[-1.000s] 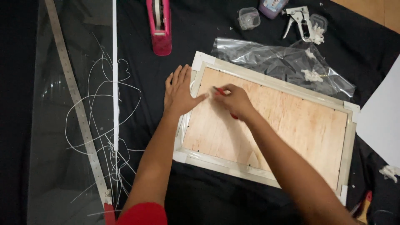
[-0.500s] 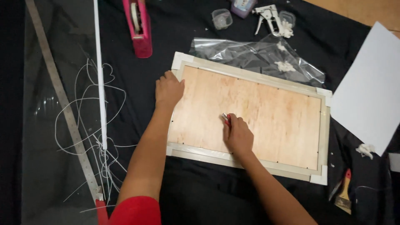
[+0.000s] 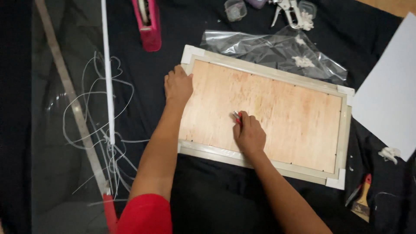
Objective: Using a utility knife to cut the plastic seal around a wooden backing board in a picture frame.
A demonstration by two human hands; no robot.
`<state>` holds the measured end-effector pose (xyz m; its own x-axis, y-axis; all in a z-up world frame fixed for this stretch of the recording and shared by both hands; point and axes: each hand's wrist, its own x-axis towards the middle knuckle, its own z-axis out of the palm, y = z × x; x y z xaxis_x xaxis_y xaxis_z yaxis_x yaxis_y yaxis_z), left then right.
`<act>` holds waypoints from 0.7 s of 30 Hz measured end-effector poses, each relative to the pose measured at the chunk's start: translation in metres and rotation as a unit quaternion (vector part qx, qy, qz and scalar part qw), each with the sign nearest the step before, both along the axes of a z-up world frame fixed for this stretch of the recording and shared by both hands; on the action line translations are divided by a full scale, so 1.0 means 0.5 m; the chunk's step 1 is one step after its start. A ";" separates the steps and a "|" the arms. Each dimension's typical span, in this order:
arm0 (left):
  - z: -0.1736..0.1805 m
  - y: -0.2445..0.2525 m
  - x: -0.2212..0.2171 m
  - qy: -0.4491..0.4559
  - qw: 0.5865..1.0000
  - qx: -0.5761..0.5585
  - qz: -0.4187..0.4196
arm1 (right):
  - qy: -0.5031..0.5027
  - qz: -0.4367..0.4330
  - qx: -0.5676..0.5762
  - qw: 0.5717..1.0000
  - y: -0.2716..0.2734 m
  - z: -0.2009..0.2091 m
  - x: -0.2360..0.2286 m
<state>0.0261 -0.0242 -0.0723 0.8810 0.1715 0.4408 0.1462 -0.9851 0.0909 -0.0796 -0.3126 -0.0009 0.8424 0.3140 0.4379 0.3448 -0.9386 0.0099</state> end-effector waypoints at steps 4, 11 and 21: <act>0.155 0.019 -0.085 0.171 0.966 -0.175 0.078 | 0.036 0.009 0.040 0.999 0.010 0.043 -0.004; 0.221 0.055 -0.318 0.329 0.914 -0.238 -0.024 | 0.443 0.042 0.066 0.893 0.084 0.068 -0.004; 0.170 0.068 -0.344 0.372 0.889 -0.267 -0.025 | 0.397 0.149 0.000 0.906 0.207 0.048 0.011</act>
